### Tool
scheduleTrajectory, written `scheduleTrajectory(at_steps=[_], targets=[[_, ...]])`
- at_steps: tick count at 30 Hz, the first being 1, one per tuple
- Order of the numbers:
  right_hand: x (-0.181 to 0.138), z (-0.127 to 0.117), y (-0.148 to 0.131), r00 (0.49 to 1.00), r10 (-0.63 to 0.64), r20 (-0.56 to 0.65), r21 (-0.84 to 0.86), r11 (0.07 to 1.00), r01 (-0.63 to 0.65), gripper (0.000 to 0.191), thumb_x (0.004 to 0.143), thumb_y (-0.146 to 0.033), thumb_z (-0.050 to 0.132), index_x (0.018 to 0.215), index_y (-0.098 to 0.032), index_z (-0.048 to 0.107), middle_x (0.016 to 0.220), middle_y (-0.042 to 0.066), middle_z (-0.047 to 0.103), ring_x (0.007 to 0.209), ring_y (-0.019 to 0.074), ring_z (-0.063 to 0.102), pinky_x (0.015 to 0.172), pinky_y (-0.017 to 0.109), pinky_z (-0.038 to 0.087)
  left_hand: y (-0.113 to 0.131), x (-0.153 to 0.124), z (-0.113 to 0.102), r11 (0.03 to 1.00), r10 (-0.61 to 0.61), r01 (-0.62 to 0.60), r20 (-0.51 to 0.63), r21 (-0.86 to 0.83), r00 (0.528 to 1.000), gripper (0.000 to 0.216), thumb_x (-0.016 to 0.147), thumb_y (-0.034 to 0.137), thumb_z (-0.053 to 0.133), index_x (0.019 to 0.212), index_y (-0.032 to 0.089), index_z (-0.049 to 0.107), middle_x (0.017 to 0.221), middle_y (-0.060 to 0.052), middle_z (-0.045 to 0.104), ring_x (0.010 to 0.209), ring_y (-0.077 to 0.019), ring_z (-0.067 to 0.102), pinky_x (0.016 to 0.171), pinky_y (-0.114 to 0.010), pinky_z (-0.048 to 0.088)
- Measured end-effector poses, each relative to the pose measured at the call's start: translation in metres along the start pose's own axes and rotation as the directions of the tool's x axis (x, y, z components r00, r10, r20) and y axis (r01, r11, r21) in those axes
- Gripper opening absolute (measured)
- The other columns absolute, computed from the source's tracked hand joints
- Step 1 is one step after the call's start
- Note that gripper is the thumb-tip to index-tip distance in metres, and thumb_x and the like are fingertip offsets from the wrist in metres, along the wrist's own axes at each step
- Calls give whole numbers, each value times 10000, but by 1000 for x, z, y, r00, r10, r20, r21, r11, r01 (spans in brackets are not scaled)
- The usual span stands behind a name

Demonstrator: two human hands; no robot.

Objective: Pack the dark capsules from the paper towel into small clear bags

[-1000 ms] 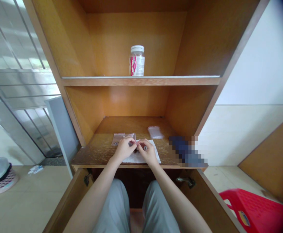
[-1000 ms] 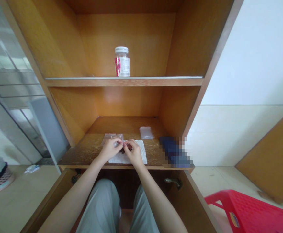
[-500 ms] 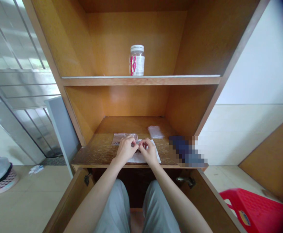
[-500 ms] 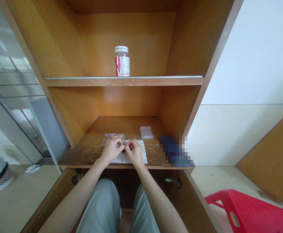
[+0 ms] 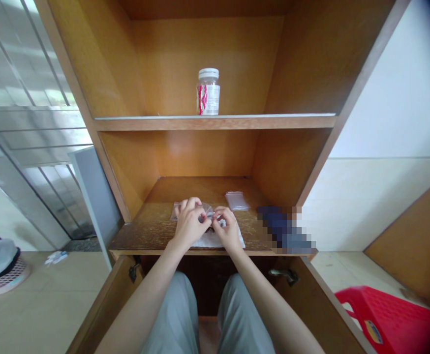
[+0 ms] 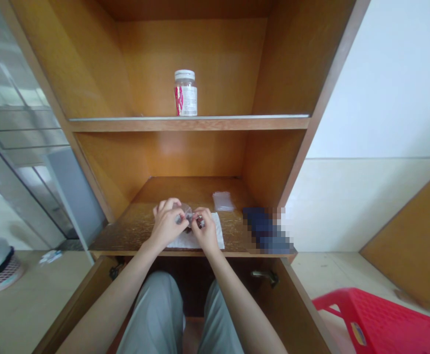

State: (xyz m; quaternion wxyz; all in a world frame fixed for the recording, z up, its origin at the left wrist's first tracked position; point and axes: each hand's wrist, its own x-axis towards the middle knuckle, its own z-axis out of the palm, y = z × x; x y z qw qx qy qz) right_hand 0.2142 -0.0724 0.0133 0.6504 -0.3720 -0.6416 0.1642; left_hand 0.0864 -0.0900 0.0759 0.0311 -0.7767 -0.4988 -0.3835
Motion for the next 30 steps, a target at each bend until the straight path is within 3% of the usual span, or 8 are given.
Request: scheduleTrajectory(at_steps=[4,8,12,14,21,26,30], targets=[[0,0,1,992,-56,114,14,998,54,154,781,-198,487,829,-226,630,927,53,616,913,182,549,817,338,420,0,0,0,997,76,-76,33,-26,997,115,632,174,617,540,188,548,1167,-47,505,1106,-281,360,934,-457,193],[-1,2,8,993,-44,110,-4,999,45,138,768,-228,539,845,-224,653,858,46,653,846,180,575,800,340,432,-7,-2,-4,992,124,-120,107,-46,987,18,673,191,571,681,207,572,1226,-29,483,1163,-253,345,982,-457,158],[-1,4,10,993,-31,111,-7,999,32,125,745,-257,584,839,-219,658,848,43,659,822,171,582,798,328,433,-20,-6,-10,982,184,-172,222,-74,957,465,678,261,584,1126,229,465,1315,-57,409,1238,-233,290,1031,-456,89],[0,4,8,992,-29,124,3,1000,29,137,736,-276,600,849,-222,656,848,41,659,814,167,582,792,320,437,-28,-6,-12,980,200,-186,285,-74,938,611,668,321,610,1228,231,384,1321,-72,407,1256,-244,270,1037,-461,67],[-1,2,1,980,8,198,27,1000,-14,256,706,-315,636,941,-215,632,893,52,639,846,169,572,779,303,450,-40,-6,-11,981,192,-173,287,-90,938,583,662,430,627,1189,261,446,1225,-53,500,1199,-246,356,1041,-479,58],[-1,3,0,970,3,245,36,999,-12,277,702,-319,638,955,-205,627,922,62,634,880,176,568,811,314,443,-41,-15,-8,970,187,-143,226,-198,956,530,666,389,641,1152,240,488,1126,-65,540,1098,-229,441,998,-413,252],[0,2,-2,973,-24,230,54,998,12,189,790,-278,527,932,-212,632,938,62,625,915,166,557,829,308,433,-43,-26,-1,957,79,-30,160,-289,984,457,704,372,609,1129,236,506,1067,-63,551,1008,-204,500,903,-347,370]])
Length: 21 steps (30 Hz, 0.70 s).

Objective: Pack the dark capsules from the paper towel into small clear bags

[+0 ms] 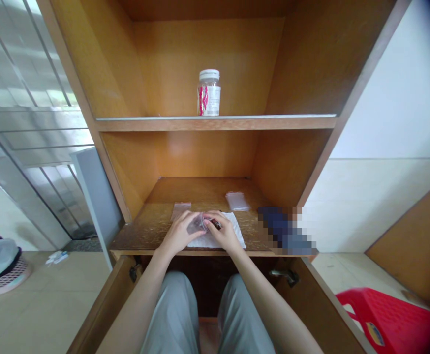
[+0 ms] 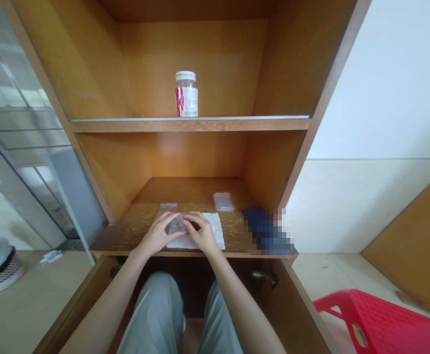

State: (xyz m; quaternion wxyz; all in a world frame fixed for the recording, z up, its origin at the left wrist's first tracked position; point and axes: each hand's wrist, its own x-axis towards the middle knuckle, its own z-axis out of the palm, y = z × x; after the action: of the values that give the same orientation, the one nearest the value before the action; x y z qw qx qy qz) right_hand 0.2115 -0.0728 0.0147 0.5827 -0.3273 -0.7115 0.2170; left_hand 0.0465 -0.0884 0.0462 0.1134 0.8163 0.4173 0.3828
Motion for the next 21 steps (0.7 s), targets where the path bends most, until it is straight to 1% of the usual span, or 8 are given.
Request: scheduleTrajectory(at_steps=[4,6,9,11,14,17,19,21], targets=[[0,-2,1,992,37,-121,-35,999,-41,205,827,-251,444,917,-200,621,915,66,612,887,160,558,769,289,447,-12,-5,8,993,-96,86,-128,-83,987,430,694,386,616,1077,208,539,996,-63,573,905,-184,529,831,-316,408],[0,-2,3,986,65,-154,-42,997,-72,207,828,-253,433,919,-188,608,893,65,610,839,156,564,732,280,451,-20,-6,11,976,-167,141,-154,-164,974,437,694,387,615,1077,191,537,962,-63,579,841,-167,540,774,-294,424],[-1,-2,4,980,97,-173,-57,993,-108,211,836,-256,413,934,-179,584,880,61,599,761,142,562,698,272,449,-32,-7,13,924,-288,244,-114,-293,951,433,710,404,591,1070,170,536,859,-49,595,744,-147,550,686,-263,430],[-2,-1,3,978,81,-191,-86,991,-98,198,835,-249,412,930,-178,570,865,57,588,736,139,553,694,272,446,-36,-8,14,900,-329,287,-82,-328,941,406,717,419,576,1029,161,555,825,-46,601,716,-143,550,663,-255,425],[-3,1,-2,981,9,-196,-144,989,-38,159,822,-229,426,896,-181,558,825,48,575,722,141,539,689,273,442,-36,-9,13,886,-345,304,-62,-350,937,388,720,430,565,999,160,568,845,-54,611,715,-145,550,666,-256,422],[-1,2,-7,987,-41,-153,-191,981,11,151,819,-203,415,880,-185,553,820,47,566,729,142,532,681,268,440,-33,-8,11,874,-349,307,-46,-377,936,401,717,432,567,1013,161,566,852,-60,614,726,-149,551,679,-261,419],[4,-1,-7,991,-53,-121,-229,973,24,162,814,-173,408,878,-181,557,823,51,564,753,146,531,688,266,437,-32,-8,11,865,-353,313,-32,-392,935,413,708,431,577,1019,158,561,852,-62,611,725,-149,549,679,-261,416],[12,-7,-1,996,-39,-80,-281,959,15,171,797,-145,419,866,-173,573,826,57,570,774,150,532,705,266,435,-33,-8,11,857,-356,321,-13,-404,934,428,696,428,593,1023,155,556,839,-57,602,705,-142,539,663,-255,411]])
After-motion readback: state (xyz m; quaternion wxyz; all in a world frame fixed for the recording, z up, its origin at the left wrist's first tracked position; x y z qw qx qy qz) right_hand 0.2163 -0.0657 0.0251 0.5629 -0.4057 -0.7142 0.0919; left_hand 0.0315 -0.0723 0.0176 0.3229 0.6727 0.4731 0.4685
